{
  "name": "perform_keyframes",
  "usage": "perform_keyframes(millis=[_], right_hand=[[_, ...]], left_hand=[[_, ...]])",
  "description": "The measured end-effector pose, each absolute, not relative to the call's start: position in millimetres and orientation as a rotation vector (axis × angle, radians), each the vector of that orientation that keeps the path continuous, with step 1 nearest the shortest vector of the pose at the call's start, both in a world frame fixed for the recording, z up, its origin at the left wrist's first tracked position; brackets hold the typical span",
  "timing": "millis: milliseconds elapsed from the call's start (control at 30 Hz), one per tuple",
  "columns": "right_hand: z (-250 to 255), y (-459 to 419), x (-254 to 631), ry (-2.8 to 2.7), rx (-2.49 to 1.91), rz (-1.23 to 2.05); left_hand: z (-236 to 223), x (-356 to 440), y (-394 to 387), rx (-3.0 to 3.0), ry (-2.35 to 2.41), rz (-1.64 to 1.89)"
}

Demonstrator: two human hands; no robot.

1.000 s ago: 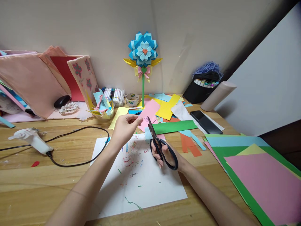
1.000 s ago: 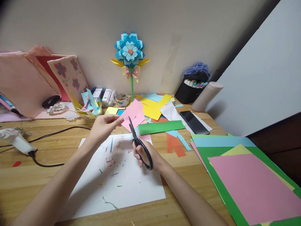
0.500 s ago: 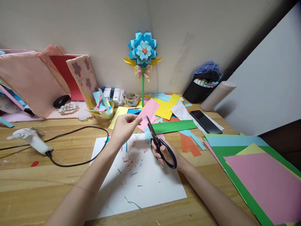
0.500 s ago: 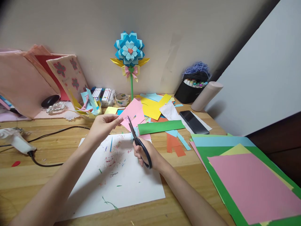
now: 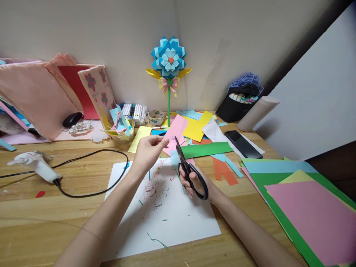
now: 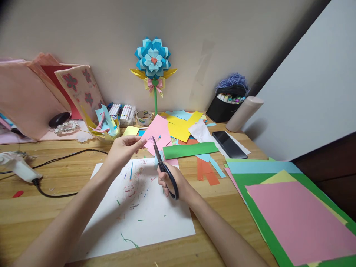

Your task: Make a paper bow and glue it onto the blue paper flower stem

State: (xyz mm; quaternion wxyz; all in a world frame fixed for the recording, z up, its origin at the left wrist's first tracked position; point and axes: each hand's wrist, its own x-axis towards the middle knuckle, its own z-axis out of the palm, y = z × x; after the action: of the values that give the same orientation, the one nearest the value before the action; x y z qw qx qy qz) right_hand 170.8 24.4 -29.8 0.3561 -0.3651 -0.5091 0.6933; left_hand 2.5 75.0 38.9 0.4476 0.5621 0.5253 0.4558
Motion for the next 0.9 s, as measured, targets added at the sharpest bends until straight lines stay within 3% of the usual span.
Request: perform_keyframes(millis=[900], right_hand=[[-32.7, 23.7, 174.4, -1.388, -0.949, 1.751]], left_hand=[[43.4, -0.3, 75.9, 1.351, 1.299, 1.126]])
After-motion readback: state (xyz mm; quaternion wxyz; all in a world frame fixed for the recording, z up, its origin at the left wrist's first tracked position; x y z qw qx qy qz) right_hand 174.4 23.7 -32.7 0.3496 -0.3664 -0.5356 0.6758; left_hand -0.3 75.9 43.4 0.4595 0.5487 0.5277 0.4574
